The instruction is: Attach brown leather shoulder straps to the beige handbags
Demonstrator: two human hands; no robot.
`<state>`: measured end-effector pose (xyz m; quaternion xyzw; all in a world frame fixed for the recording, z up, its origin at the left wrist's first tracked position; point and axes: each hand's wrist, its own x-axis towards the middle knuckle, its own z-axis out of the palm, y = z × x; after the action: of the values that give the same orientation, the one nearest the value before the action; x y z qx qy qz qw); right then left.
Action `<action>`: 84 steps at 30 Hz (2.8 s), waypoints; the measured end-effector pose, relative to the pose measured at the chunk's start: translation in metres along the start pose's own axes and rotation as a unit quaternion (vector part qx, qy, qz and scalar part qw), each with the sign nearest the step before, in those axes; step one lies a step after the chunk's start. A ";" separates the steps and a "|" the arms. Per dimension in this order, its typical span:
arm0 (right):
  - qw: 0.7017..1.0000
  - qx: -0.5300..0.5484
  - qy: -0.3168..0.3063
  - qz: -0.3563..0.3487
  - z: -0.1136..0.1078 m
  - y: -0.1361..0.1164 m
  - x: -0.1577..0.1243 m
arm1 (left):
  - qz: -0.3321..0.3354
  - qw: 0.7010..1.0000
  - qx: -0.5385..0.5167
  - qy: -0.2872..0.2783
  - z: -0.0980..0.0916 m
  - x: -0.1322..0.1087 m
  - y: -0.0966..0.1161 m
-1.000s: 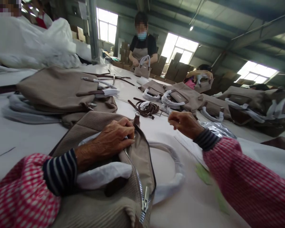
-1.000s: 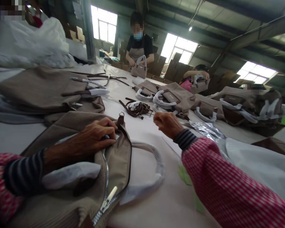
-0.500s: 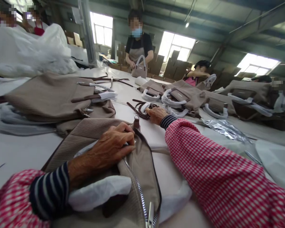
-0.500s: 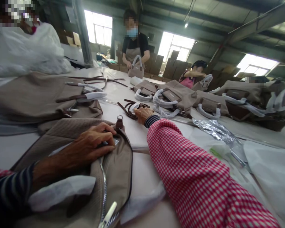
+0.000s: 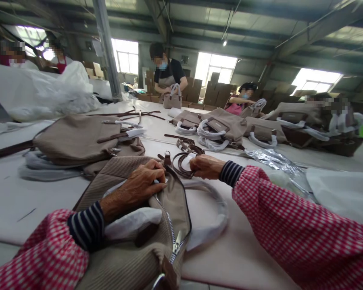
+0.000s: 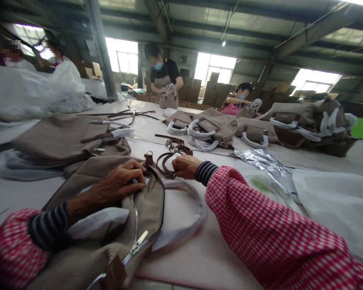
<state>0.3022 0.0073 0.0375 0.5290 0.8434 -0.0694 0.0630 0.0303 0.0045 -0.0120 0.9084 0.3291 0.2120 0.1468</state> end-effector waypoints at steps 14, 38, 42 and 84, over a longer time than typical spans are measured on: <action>0.960 0.184 0.190 0.090 0.001 0.080 -0.044 | -0.015 1.000 0.012 -0.010 0.003 -0.002 -0.002; 0.970 -0.097 0.139 0.173 -0.006 0.054 0.036 | -0.010 1.000 -0.020 0.001 0.004 -0.003 -0.003; 0.969 -0.125 0.138 0.164 -0.010 0.053 0.035 | -0.005 1.000 -0.021 -0.002 0.002 -0.003 -0.002; 0.967 -0.009 0.120 0.226 0.021 0.060 0.042 | -0.039 0.995 -0.087 -0.018 -0.004 0.000 -0.001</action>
<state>0.3387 0.0666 0.0066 0.7100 0.7037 0.0181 -0.0194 0.0275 0.0052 -0.0087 0.8826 0.3416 0.2176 0.2388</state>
